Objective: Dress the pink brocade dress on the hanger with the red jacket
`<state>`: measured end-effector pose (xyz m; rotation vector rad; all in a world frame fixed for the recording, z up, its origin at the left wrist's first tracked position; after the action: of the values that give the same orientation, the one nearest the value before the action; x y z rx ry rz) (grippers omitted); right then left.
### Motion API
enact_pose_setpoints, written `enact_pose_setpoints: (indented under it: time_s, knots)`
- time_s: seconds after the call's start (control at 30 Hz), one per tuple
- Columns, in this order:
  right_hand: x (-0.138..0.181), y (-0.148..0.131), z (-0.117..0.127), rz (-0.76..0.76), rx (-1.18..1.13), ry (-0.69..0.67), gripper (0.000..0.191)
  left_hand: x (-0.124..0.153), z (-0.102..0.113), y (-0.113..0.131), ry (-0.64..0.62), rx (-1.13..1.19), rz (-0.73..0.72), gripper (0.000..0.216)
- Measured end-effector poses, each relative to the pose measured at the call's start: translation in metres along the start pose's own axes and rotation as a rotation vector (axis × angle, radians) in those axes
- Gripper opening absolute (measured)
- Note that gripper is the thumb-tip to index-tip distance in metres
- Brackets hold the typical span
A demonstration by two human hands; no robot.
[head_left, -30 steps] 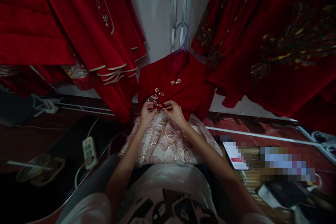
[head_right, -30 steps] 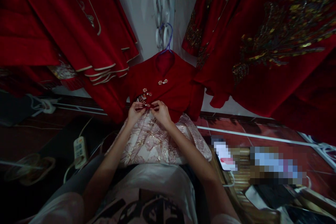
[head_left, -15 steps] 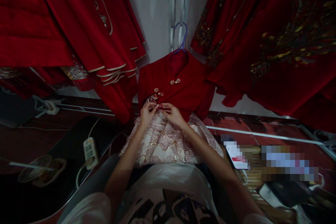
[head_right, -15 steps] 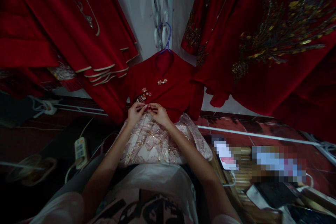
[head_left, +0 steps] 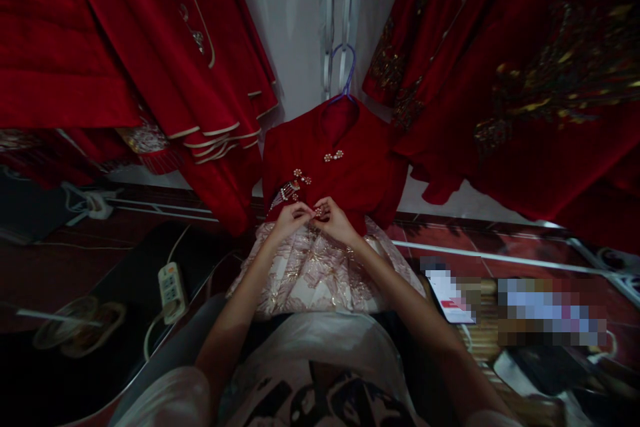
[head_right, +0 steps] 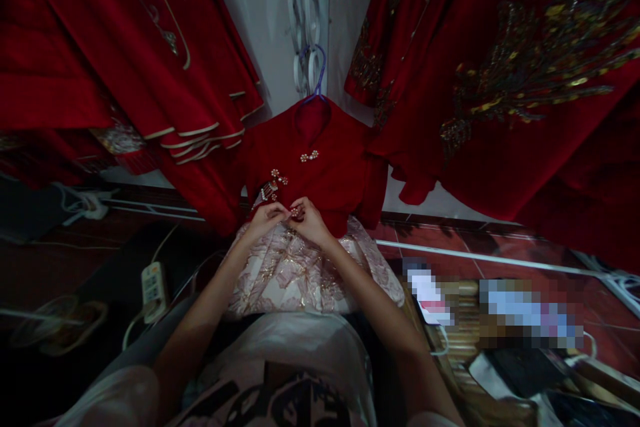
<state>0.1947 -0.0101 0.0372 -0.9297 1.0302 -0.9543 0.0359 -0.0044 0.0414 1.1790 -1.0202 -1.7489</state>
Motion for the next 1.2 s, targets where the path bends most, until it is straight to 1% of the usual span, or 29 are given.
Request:
enact_pose_setpoints:
  time_s: [0.03,0.07,0.1,0.17,0.23,0.27,0.3,0.33,0.4,0.5,0.6,0.73,0.9,1.03,1.1,1.2]
  knots:
    - [0.001,-0.002,0.003,0.011,0.038,0.021,0.031,-0.002,-0.001,0.003,-0.036,-0.006,-0.009,0.021]
    - [0.003,-0.004,0.005,0.018,0.07,0.041,0.028,-0.006,-0.002,0.006,-0.037,-0.021,-0.02,0.023]
    - [0.003,-0.006,0.009,0.022,0.097,0.053,0.024,-0.01,-0.001,0.008,0.0,-0.045,-0.035,0.025]
    - [0.003,-0.011,0.016,0.026,0.13,0.042,0.021,-0.02,0.004,0.013,0.142,-0.127,-0.088,0.025]
    - [0.003,-0.016,0.025,0.032,0.134,-0.017,0.02,-0.03,0.012,0.019,0.311,-0.262,-0.175,0.023]
    - [0.002,-0.018,0.029,0.035,0.125,-0.056,0.021,-0.034,0.017,0.022,0.364,-0.358,-0.222,0.024]
    - [0.002,-0.021,0.032,0.038,0.111,-0.091,0.021,-0.037,0.021,0.027,0.388,-0.469,-0.266,0.025]
    - [0.002,-0.022,0.036,0.042,0.095,-0.119,0.022,-0.04,0.025,0.031,0.381,-0.584,-0.306,0.027]
    - [0.002,-0.025,0.041,0.053,0.076,-0.149,0.022,-0.044,0.03,0.039,0.307,-0.79,-0.373,0.028]
    - [0.001,-0.026,0.047,0.059,0.082,-0.157,0.021,-0.048,0.035,0.05,0.172,-0.945,-0.451,0.025]
    - [0.0,-0.024,0.05,0.057,0.074,-0.159,0.021,-0.051,0.037,0.056,0.083,-1.013,-0.502,0.022]
    - [-0.001,-0.02,0.051,0.048,0.042,-0.169,0.022,-0.057,0.037,0.058,0.03,-1.055,-0.581,0.016]
    - [-0.002,-0.021,0.051,0.046,0.031,-0.152,0.023,-0.068,0.041,0.05,0.001,-1.094,-0.701,0.018]
    - [-0.003,-0.023,0.053,0.046,0.034,-0.143,0.024,-0.083,0.041,0.043,-0.089,-1.152,-0.816,0.023]
    - [-0.002,-0.023,0.056,0.045,0.025,-0.17,0.025,-0.091,0.036,0.047,-0.063,-1.13,-0.822,0.024]
    - [-0.001,-0.025,0.062,0.031,0.031,-0.273,0.027,-0.1,0.021,0.062,0.064,-1.071,-0.762,0.026]
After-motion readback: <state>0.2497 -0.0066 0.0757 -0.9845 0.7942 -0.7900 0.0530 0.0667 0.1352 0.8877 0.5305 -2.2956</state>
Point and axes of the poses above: each hand's wrist, its own x-axis away from the middle knuckle, its own z-axis out of the back of the hand, y = z × x, the point moved 2 cm from there along -x, towards the middle knuckle, and after that the axes turned 4 degrees about -z, right-handed, at the moved point
